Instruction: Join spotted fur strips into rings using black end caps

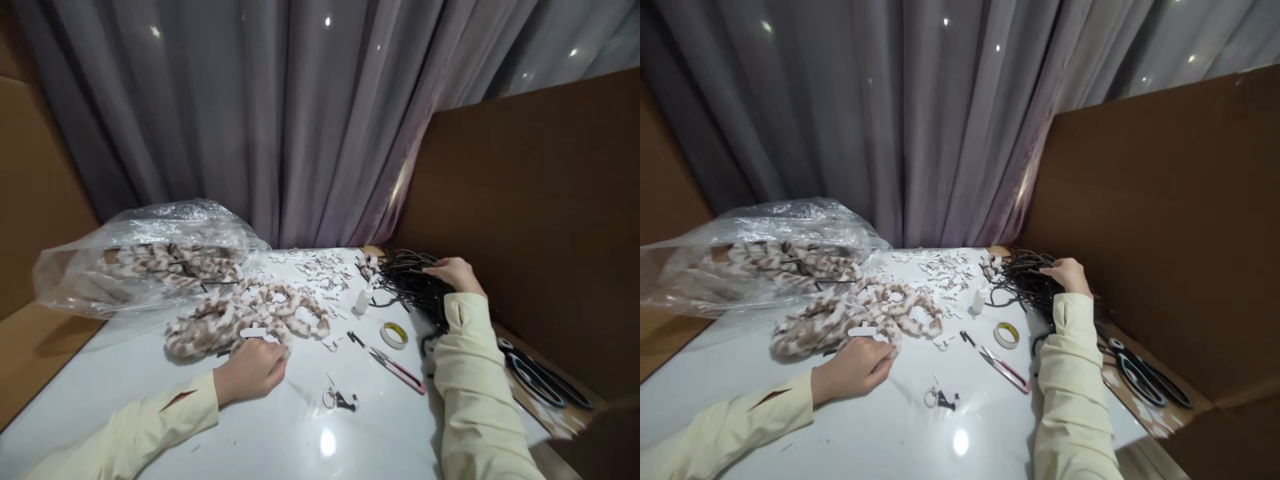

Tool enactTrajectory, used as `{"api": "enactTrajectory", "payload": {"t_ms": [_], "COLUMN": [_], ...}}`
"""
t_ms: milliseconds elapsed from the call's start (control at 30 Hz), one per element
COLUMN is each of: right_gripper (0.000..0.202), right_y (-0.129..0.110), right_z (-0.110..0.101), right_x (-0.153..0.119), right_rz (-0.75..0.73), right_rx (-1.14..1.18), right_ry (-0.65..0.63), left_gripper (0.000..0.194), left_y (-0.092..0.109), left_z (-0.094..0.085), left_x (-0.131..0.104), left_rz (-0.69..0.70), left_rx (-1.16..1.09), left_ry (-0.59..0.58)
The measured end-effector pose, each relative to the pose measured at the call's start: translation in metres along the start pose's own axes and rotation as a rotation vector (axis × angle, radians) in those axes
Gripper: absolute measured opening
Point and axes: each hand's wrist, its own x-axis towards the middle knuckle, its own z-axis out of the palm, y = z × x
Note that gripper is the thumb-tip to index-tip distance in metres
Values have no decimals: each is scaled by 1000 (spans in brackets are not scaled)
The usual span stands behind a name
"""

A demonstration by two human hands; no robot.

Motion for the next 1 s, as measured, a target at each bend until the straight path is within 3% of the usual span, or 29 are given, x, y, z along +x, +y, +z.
{"api": "enactTrajectory", "payload": {"t_ms": [100,200,433,567,733,833,900,1000], "right_gripper": [22,21,42,51,35,20,31,41], "right_y": [4,3,7,6,-14,-37,-54,-79], "right_z": [18,20,-7,-19,-38,-55,-68,-86], "right_x": [2,3,-1,-3,-3,-16,-30,-49], "right_rz": [118,188,316,349,257,55,-77,-134], "right_rx": [-48,-52,44,98,269,710,880,932], "right_ry": [-145,-162,8,190,429,522,488,299], "left_gripper": [12,8,21,61,59,41,33,29], "left_y": [0,1,5,3,-3,-9,-14,-21], "left_z": [-5,-14,-47,-48,-26,-24,-29,-42], "left_x": [1,2,-9,-3,17,20,17,12], "left_rz": [2,-69,-248,-411,-596,-623,-614,-563], "left_rx": [4,45,103,15,50,2,-63,-225], "left_ry": [-52,-137,-255,-206,-138,-137,-149,-217]}}
